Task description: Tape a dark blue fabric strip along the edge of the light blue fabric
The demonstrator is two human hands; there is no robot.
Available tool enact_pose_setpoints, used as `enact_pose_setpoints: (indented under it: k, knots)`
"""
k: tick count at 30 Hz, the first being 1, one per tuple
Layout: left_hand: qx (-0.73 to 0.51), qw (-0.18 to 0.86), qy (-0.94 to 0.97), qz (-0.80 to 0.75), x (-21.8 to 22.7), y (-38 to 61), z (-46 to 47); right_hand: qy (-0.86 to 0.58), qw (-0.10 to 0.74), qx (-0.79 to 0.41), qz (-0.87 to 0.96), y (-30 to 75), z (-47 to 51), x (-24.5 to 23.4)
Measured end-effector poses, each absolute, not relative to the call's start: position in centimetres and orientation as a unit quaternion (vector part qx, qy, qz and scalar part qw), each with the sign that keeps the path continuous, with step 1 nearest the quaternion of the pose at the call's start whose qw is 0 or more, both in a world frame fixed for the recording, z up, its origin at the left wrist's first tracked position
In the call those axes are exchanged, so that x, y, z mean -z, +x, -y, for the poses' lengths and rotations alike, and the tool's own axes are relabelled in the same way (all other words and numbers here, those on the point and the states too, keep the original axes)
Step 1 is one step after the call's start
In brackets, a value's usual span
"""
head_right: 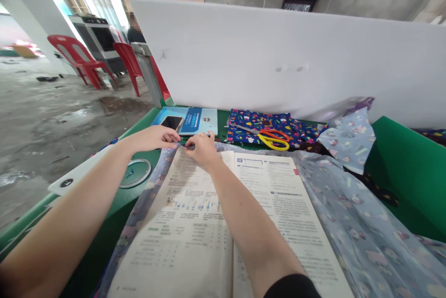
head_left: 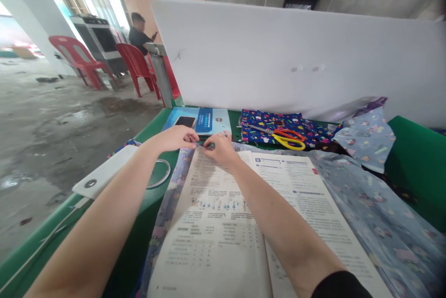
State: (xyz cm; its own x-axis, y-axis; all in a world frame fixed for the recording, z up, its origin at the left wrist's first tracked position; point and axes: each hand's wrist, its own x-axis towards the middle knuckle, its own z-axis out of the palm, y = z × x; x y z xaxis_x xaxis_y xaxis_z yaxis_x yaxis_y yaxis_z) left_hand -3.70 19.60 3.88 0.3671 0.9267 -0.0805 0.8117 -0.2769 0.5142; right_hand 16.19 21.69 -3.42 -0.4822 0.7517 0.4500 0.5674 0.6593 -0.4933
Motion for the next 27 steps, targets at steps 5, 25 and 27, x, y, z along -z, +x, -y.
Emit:
enact_pose_setpoints:
  k: [5, 25, 27]
  knots:
    - [-0.093, 0.184, 0.809, -0.551, -3.73, -3.44, -19.5, -0.391, 0.333, -0.143, 0.846, 16.27, -21.91, 3.66]
    - [-0.088, 0.194, 0.808, -0.549, -3.41, -2.9, -19.29, -0.399, 0.331, -0.171, 0.838, 16.47, -21.81, 3.68]
    - [-0.088, 0.196, 0.809, -0.546, -3.3, -2.95, -19.39, -0.387, 0.333, -0.17, 0.843, 16.41, -21.68, 3.58]
